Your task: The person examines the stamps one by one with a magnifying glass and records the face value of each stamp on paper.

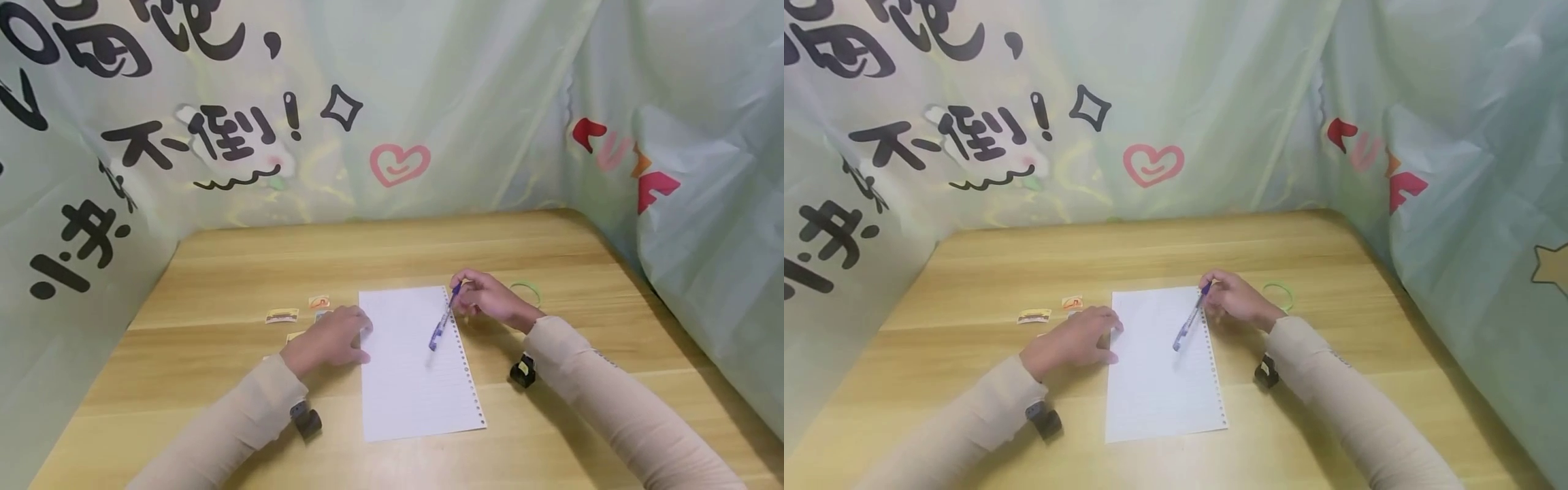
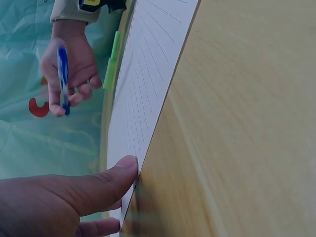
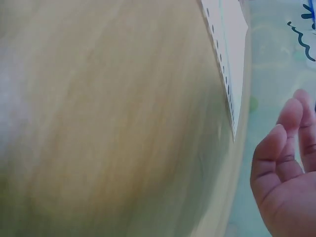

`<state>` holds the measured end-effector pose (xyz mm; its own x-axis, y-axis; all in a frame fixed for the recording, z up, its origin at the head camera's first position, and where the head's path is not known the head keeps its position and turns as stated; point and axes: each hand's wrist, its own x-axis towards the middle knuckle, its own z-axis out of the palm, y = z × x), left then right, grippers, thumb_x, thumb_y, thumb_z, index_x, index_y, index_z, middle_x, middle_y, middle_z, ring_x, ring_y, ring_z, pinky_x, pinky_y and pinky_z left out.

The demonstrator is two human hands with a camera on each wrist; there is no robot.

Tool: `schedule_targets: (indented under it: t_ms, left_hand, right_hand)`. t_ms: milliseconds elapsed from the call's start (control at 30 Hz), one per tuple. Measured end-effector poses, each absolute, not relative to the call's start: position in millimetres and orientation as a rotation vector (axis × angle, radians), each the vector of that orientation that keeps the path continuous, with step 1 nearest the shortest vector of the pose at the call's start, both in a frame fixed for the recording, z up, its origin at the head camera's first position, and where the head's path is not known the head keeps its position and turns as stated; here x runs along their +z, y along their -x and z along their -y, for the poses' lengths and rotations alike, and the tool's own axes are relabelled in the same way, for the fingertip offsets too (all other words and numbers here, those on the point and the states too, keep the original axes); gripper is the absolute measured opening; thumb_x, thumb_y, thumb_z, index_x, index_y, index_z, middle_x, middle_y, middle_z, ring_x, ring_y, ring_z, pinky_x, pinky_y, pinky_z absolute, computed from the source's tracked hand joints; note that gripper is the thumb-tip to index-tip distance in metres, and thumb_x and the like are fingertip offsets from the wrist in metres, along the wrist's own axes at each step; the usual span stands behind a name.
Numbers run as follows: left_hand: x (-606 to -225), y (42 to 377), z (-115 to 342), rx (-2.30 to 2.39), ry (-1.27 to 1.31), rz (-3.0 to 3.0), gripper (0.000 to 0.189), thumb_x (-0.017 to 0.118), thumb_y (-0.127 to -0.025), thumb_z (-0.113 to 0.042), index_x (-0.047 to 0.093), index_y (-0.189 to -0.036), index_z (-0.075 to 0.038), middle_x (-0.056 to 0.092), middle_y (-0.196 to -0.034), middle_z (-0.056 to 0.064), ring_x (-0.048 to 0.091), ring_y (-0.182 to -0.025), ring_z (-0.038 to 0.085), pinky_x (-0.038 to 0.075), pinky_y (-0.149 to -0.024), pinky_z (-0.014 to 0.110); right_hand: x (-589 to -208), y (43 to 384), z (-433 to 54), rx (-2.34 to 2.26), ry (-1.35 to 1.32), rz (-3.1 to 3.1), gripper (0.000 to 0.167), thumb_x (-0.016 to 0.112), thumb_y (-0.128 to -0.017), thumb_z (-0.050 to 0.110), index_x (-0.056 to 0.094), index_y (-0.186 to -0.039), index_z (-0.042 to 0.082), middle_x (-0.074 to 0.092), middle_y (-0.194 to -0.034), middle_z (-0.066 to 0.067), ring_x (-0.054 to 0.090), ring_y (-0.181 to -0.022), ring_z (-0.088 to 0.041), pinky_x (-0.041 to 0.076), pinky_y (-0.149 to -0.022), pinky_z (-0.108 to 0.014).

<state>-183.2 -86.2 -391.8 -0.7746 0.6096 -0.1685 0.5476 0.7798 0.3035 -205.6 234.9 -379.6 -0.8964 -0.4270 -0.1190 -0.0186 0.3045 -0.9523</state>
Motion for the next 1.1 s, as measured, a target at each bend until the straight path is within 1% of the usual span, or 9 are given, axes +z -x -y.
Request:
schedule_targets:
  t_ms: [67,167,267,433,567,700,767,933,1100]
  left_hand:
    - [-391.0,184.8,85.7,0.348,-0.905,-2.715,0.051,0.08,-0.079,-0.033,0.063,-0.121,-0.007,0.056,-0.128,0.011,0.052,-0.114,0.03,0.044,-0.094,0.044]
    - [-391.2,186.1,85.4,0.345,-0.909,-2.717,0.052,0.08,-0.079,-0.033,0.063,-0.121,-0.008,0.056,-0.128,0.011,0.052,-0.114,0.029,0.044,-0.094,0.043]
    - [-391.8,186.7,85.8,0.345,-0.908,-2.721,0.051,0.08,-0.079,-0.033,0.063,-0.121,-0.008,0.057,-0.128,0.01,0.052,-0.115,0.03,0.044,-0.094,0.043]
    - [-390.9,186.5,86.0,0.35,-0.901,-2.718,0.052,0.08,-0.079,-0.033,0.063,-0.121,-0.007,0.056,-0.128,0.011,0.052,-0.114,0.029,0.044,-0.094,0.043]
    - [-391.0,186.6,86.3,0.349,-0.902,-2.713,0.053,0.08,-0.079,-0.032,0.063,-0.123,-0.007,0.056,-0.129,0.01,0.052,-0.112,0.027,0.045,-0.093,0.041]
    - [-391.2,186.4,86.7,0.349,-0.903,-2.709,0.053,0.079,-0.08,-0.032,0.062,-0.123,-0.007,0.056,-0.129,0.011,0.051,-0.112,0.027,0.045,-0.093,0.041]
    - [-391.3,186.1,87.0,0.348,-0.898,-2.707,0.053,0.079,-0.08,-0.032,0.062,-0.123,-0.006,0.056,-0.129,0.011,0.051,-0.112,0.027,0.045,-0.093,0.041]
    - [-391.7,185.8,87.4,0.353,-0.894,-2.704,0.052,0.08,-0.08,-0.032,0.063,-0.122,-0.007,0.055,-0.129,0.011,0.051,-0.113,0.028,0.044,-0.094,0.042]
    - [-392.5,185.7,87.6,0.361,-0.903,-2.709,0.052,0.08,-0.079,-0.033,0.063,-0.121,-0.006,0.056,-0.129,0.012,0.051,-0.117,0.031,0.043,-0.097,0.045]
  right_hand:
    - [-380.5,206.7,-234.9,-1.649,0.434,-2.221,0.027,0.053,-0.091,-0.008,0.043,-0.116,-0.013,0.061,-0.088,-0.023,0.056,-0.074,-0.028,0.048,-0.063,-0.031]
    - [-381.5,206.6,-233.8,-1.664,0.464,-2.228,0.032,0.061,-0.085,-0.012,0.044,-0.112,-0.012,0.063,-0.084,-0.015,0.056,-0.073,-0.022,0.049,-0.064,-0.03]
    - [-383.0,207.3,-232.3,-1.685,0.487,-2.222,0.032,0.063,-0.083,-0.013,0.044,-0.109,-0.012,0.062,-0.078,-0.008,0.054,-0.069,-0.016,0.048,-0.064,-0.028]
    - [-385.5,207.4,-228.3,-1.733,0.48,-2.191,0.026,0.058,-0.086,-0.013,0.044,-0.107,-0.008,0.058,-0.073,-0.005,0.054,-0.067,-0.015,0.047,-0.062,-0.025]
    - [-385.6,206.2,-223.8,-1.733,0.486,-2.176,0.018,0.053,-0.097,0.004,0.043,-0.107,-0.006,0.055,-0.075,-0.012,0.051,-0.068,-0.021,0.045,-0.065,-0.029]
    - [-384.8,205.5,-217.6,-1.693,0.424,-2.18,0.033,0.043,-0.104,0.025,0.045,-0.112,-0.008,0.057,-0.087,-0.016,0.05,-0.074,-0.024,0.041,-0.066,-0.031]
    - [-384.8,205.6,-213.8,-1.682,0.364,-2.164,0.04,0.037,-0.106,0.03,0.047,-0.118,-0.007,0.058,-0.09,-0.015,0.052,-0.078,-0.025,0.041,-0.068,-0.031]
    - [-385.5,206.4,-204.8,-1.7,0.249,-2.097,0.043,0.031,-0.106,0.03,0.042,-0.129,-0.005,0.059,-0.097,-0.016,0.057,-0.084,-0.026,0.046,-0.071,-0.035]
    - [-385.3,207.8,-195.6,-1.686,0.206,-2.09,0.039,0.035,-0.104,0.026,0.042,-0.128,-0.004,0.058,-0.106,-0.021,0.058,-0.086,-0.028,0.048,-0.071,-0.036]
